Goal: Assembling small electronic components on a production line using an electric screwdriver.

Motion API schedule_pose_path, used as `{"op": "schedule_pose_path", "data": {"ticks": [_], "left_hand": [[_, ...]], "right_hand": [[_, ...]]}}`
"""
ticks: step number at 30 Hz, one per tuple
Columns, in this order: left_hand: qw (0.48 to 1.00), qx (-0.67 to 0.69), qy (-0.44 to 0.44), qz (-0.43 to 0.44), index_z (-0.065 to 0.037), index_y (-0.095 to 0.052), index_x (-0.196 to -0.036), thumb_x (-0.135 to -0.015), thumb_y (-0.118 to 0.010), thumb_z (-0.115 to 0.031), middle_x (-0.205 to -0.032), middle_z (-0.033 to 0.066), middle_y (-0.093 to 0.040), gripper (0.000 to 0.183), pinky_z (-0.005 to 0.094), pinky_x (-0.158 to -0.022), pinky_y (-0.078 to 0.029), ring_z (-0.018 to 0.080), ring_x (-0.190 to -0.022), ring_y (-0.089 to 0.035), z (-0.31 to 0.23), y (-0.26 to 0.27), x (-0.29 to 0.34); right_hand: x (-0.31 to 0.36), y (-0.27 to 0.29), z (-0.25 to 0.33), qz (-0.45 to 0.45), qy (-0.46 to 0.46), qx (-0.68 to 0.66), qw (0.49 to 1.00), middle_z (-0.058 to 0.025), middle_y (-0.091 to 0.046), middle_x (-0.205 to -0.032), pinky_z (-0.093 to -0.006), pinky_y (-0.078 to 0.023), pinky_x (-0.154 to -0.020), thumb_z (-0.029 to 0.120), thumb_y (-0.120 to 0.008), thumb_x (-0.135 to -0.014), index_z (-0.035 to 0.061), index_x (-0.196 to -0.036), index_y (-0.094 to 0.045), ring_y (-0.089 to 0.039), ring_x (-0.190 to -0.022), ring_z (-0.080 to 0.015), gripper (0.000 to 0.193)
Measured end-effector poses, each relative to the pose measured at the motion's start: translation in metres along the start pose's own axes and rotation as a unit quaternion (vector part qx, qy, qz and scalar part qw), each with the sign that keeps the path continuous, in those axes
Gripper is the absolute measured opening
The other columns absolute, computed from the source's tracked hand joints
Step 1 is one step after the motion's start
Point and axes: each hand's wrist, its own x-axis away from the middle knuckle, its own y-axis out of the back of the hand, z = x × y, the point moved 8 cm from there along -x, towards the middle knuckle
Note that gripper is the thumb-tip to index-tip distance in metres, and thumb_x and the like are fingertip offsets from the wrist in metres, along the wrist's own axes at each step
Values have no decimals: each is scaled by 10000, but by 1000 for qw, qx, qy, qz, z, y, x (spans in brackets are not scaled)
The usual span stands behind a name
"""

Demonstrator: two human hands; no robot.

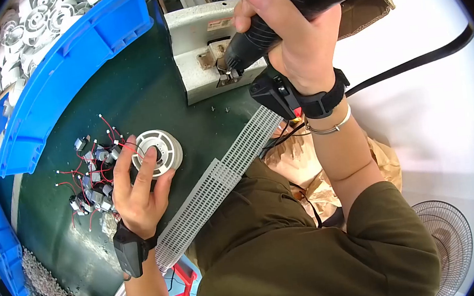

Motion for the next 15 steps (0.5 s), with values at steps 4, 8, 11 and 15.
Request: {"op": "schedule_pose_path", "data": {"ticks": [4, 8, 11, 15], "left_hand": [[1000, 1, 0, 3, -41, -631, -1119, -679, -789, -78, -1225, 228, -529, 469, 383, -803, -542, 358, -1026, -591, -3, -2, -3], [1000, -5, 5, 2, -43, -632, -1119, -678, -792, -88, -1224, 225, -532, 471, 381, -795, -544, 358, -1023, -593, 0, 1, -1], [1000, -5, 3, 2, -45, -632, -1119, -678, -792, -92, -1225, 224, -532, 472, 380, -791, -546, 357, -1021, -594, 0, 0, -1], [1000, 3, 2, 0, -48, -631, -1122, -678, -792, -93, -1225, 222, -532, 474, 379, -790, -547, 356, -1022, -594, -3, 0, -4]], "right_hand": [[-9, 0, 8, 181, 287, -142, 930, -101, -603, -687, -251, -478, -526, -67, -648, -734, -68, -1101, -476, -587, -550, -152, 406], [3, 2, 1, -19, -1, 16, 1000, -96, -605, -687, -250, -477, -528, -58, -652, -736, -70, -1098, -479, -585, -552, -146, 401], [3, 4, 3, -27, 4, -6, 1000, -93, -608, -688, -247, -475, -527, -43, -658, -741, -68, -1095, -484, -584, -555, -146, 395], [-13, 2, -5, 82, 140, -69, 984, -92, -611, -695, -248, -471, -526, -25, -675, -743, -63, -1099, -482, -581, -557, -148, 407]]}}
